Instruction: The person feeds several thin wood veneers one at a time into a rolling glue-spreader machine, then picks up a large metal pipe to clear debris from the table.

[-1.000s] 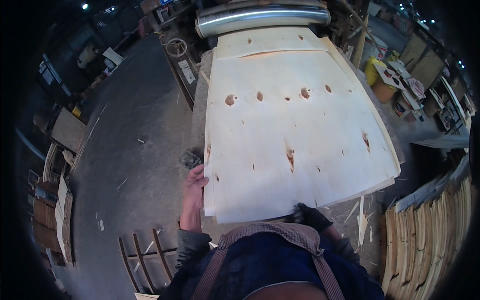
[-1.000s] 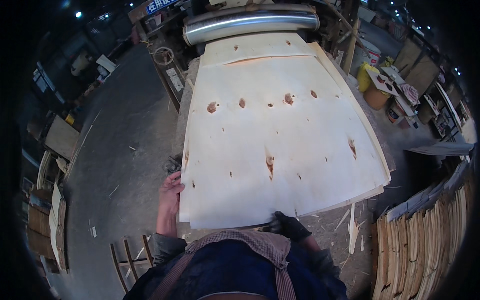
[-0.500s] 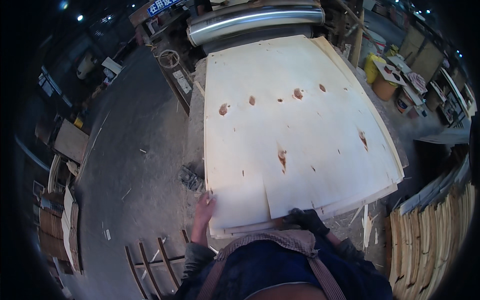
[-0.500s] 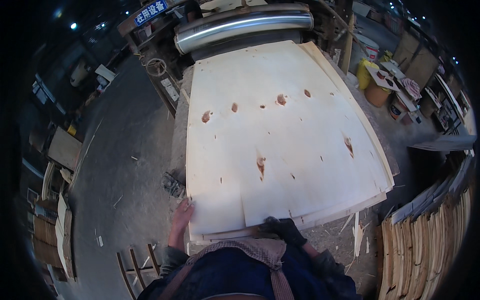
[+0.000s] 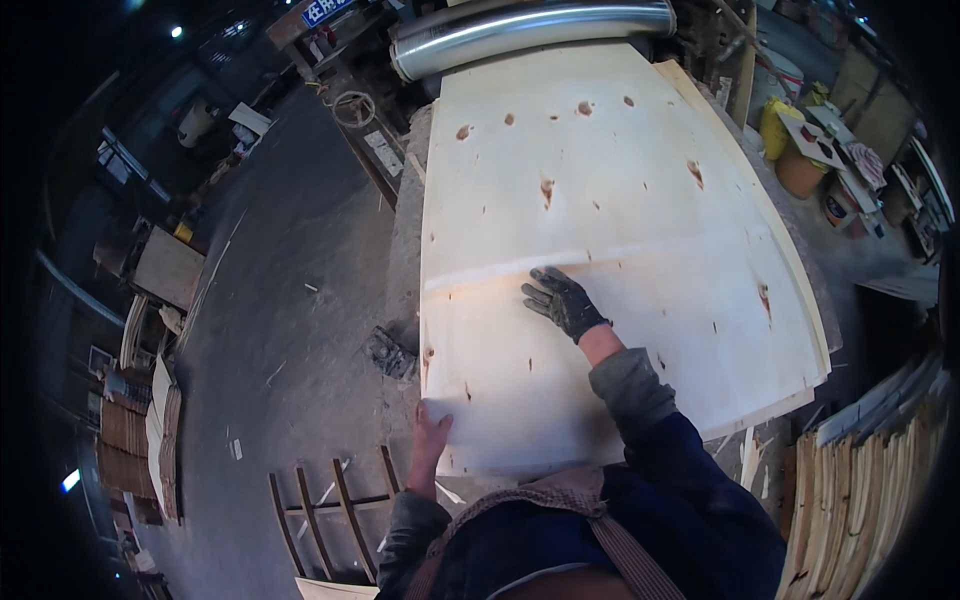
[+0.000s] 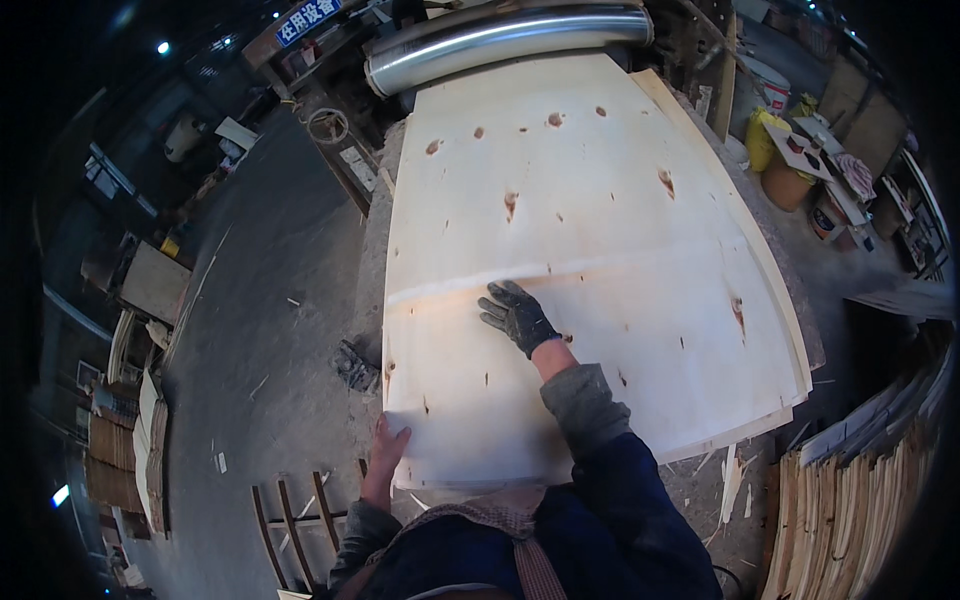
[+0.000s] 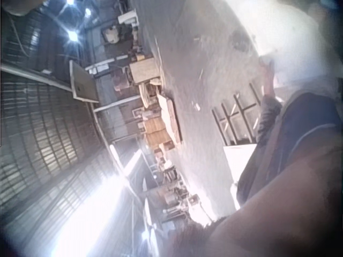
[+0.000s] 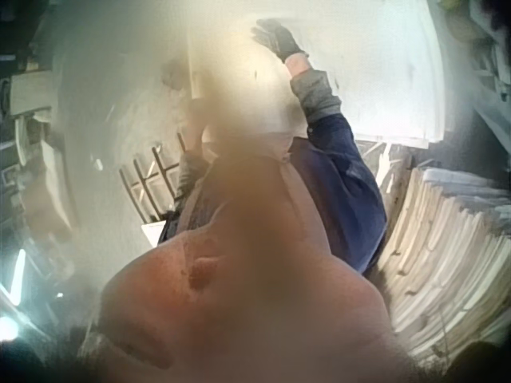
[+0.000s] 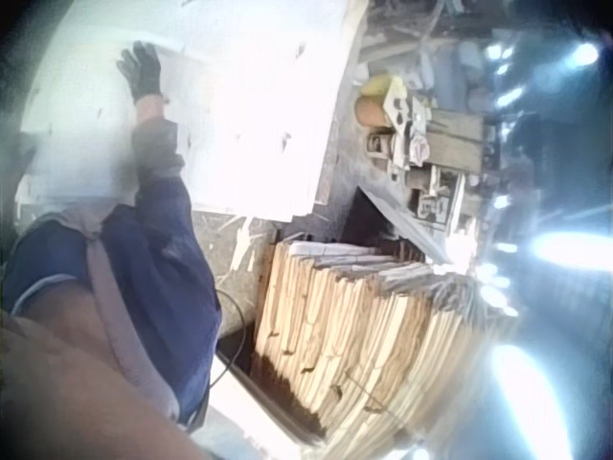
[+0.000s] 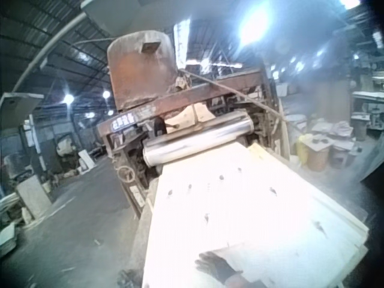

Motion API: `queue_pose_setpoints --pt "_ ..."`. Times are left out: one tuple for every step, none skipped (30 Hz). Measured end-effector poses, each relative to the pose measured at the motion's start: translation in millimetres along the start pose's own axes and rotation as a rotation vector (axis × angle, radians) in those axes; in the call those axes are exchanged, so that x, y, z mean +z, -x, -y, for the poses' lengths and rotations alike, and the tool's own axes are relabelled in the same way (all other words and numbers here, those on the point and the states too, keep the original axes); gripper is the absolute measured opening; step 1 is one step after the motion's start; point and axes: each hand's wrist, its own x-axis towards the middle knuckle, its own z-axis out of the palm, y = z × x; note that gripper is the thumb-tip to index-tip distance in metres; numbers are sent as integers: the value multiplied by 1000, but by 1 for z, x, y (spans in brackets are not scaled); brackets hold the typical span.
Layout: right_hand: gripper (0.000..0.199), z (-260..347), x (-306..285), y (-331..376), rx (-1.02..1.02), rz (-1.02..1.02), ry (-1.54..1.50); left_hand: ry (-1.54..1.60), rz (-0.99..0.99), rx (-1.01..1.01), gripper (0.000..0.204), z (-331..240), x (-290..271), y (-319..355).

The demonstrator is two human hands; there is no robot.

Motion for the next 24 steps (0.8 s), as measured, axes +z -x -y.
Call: queue_pose_setpoints --pt "28 -1 13 6 38 -68 -48 62 -4 -18 67 6 0 0" --pt "28 -3 11 10 98 -44 -63 130 -8 -24 66 8 0 -2" --pt "29 -6 5 18 151 -23 -75 265 40 -90 64 7 -1 -5" --pt "30 -11 -4 30 201 -4 -87 398 93 -154 63 8 -5 -9" --pt "29 -24 -8 54 227 103 -42 535 135 -224 62 11 -11 -11" --pt "28 -38 -22 69 251 120 15 564 142 -209 58 10 -16 -15" --pt "28 -47 -23 98 289 141 32 596 145 -202 54 12 -21 -16" --pt "32 -59 -33 121 349 131 37 627 151 -191 50 10 -25 -16" --pt "35 -63 -31 148 414 99 37 683 146 -197 46 -5 -30 -15" --pt "36 -62 -27 174 491 160 -44 737 137 -204 43 -30 -42 -9" --pt "39 -62 -19 198 549 115 -42 790 117 -215 39 -45 -55 -4" --pt "39 -61 -6 223 574 58 -28 840 146 -153 37 -47 -62 -5" --pt "39 -74 -28 234 362 260 369 886 183 -89 36 -51 -69 -7" --pt "39 -87 -51 242 137 449 757 929 224 -29 35 -58 -74 -7" --pt "38 -97 -75 247 41 514 925 926 220 1 35 -69 -80 -7" --pt "37 -101 -85 254 -66 555 1094 925 228 27 35 -91 -88 -4" --pt "35 -96 -74 263 -23 494 1038 920 219 46 35 -106 -100 1" --pt "33 -89 -63 272 20 434 983 947 212 45 35 -113 -110 3" --pt "31 -74 -49 285 51 351 934 980 230 52 35 -125 -115 2" --pt "29 -65 -38 293 89 286 876 1005 229 52 35 -132 -122 4" --pt "26 -61 -40 293 296 145 380 1039 218 55 35 -139 -128 8" --pt "25 -55 -42 297 411 -83 -125 1074 226 64 36 -151 -132 9" --pt "25 -48 -36 298 386 -150 -85 1105 221 73 36 -160 -138 10" --pt "26 -38 -26 297 366 -209 -43 1137 223 98 36 -165 -142 11"
